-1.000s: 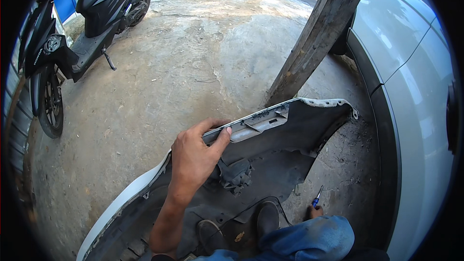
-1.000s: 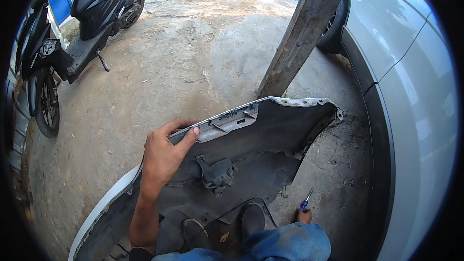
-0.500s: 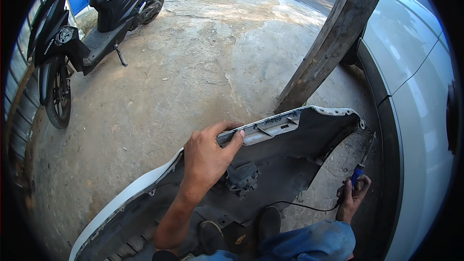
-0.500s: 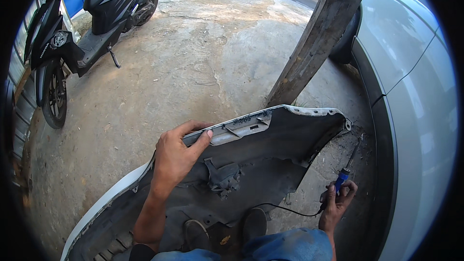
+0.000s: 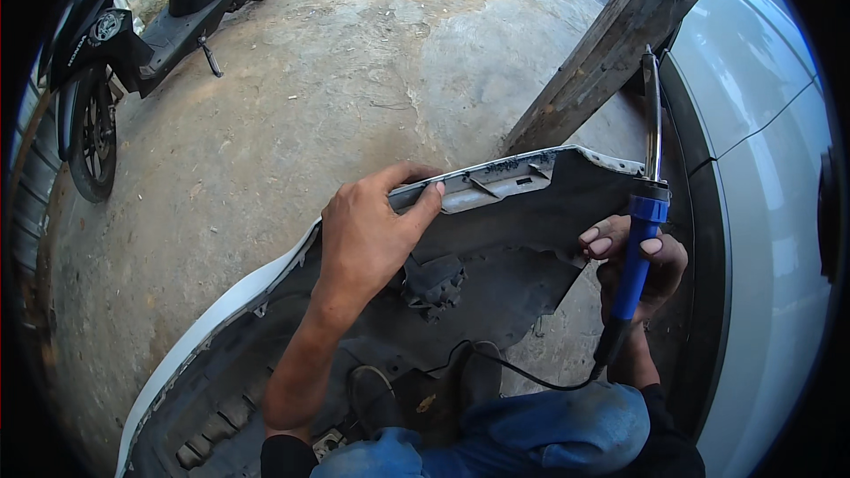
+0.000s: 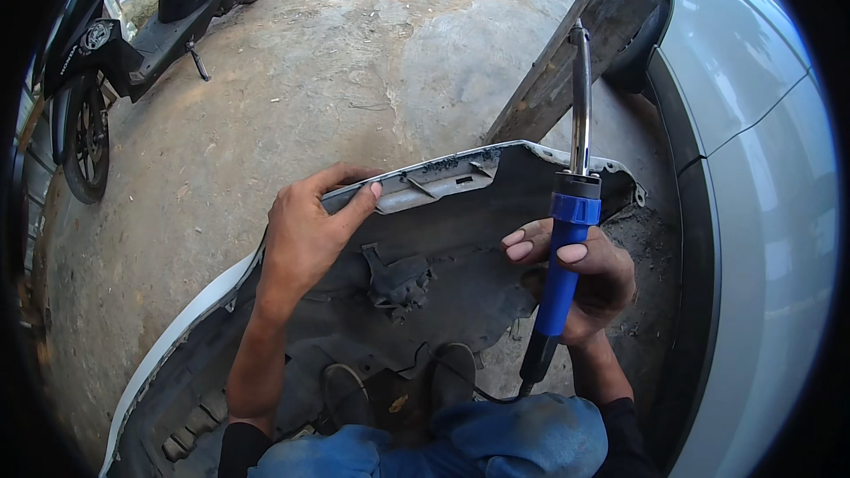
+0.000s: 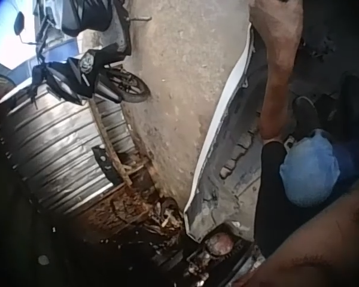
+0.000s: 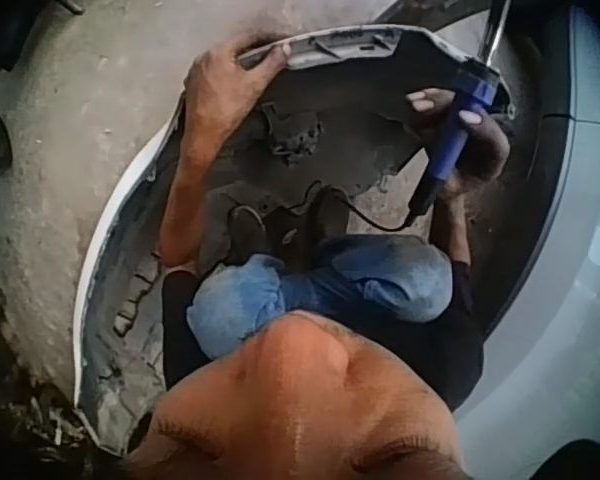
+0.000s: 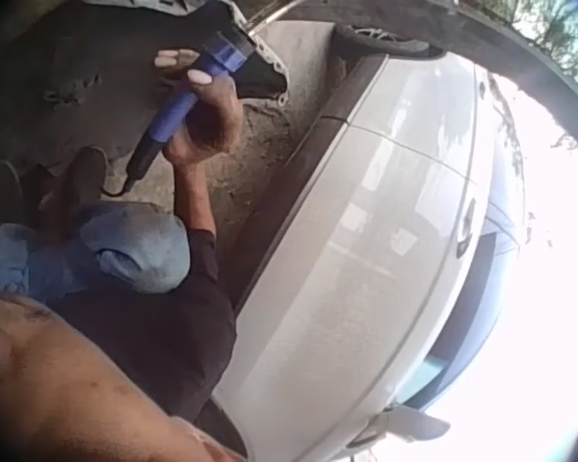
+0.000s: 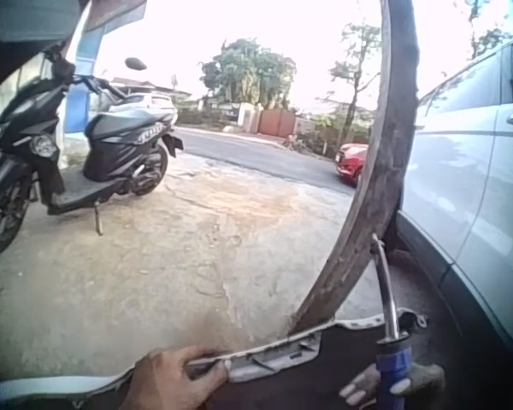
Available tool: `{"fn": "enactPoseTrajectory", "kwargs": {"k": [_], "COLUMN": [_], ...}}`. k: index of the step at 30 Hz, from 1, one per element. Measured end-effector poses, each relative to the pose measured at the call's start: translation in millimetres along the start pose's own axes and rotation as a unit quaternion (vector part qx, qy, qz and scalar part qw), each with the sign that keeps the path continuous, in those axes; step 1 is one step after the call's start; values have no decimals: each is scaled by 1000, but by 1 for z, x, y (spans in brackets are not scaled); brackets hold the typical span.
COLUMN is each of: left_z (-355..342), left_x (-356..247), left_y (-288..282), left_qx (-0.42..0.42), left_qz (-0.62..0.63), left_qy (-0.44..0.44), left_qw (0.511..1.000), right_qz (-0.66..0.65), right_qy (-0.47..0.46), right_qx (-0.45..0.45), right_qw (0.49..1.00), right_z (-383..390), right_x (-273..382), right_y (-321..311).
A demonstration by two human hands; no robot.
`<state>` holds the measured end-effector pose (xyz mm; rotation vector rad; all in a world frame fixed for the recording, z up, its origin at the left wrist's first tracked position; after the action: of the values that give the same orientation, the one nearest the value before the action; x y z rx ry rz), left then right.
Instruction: Soldering and repairing a plastic motorcycle bumper.
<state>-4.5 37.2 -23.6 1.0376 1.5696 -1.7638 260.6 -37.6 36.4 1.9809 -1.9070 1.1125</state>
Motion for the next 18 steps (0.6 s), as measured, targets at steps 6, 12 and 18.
{"fn": "enactPoseTrajectory", "kwargs": {"k": [6,12,18], "left_z": [0,1,0], "left_x": [1,1,3], "left_y": [3,1,-1], "left_qx": [1,14,6], "left_qz": [5,7,12], "left_qy": [-4,-21,-12], "left_qw": [1000,1000,1000], "right_qz": [72,104,76], "right_qy": [-64,80,156], "right_qx": [-103,-68,-33], "right_qw": [990,989,984], "right_z": [16,21,12], "right_x": [13,7,-10], "right_y": [8,22,18]}}
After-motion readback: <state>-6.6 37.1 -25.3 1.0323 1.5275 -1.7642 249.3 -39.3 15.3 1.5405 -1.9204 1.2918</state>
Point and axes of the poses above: each hand's wrist, its own z-axis away from the middle knuckle, its own y-axis out of the palm, x = y × z, the point moved 7 cm from there along -z, towards the middle knuckle, and after that the axes turned 12 degrees about x, right-handed, at the moved point
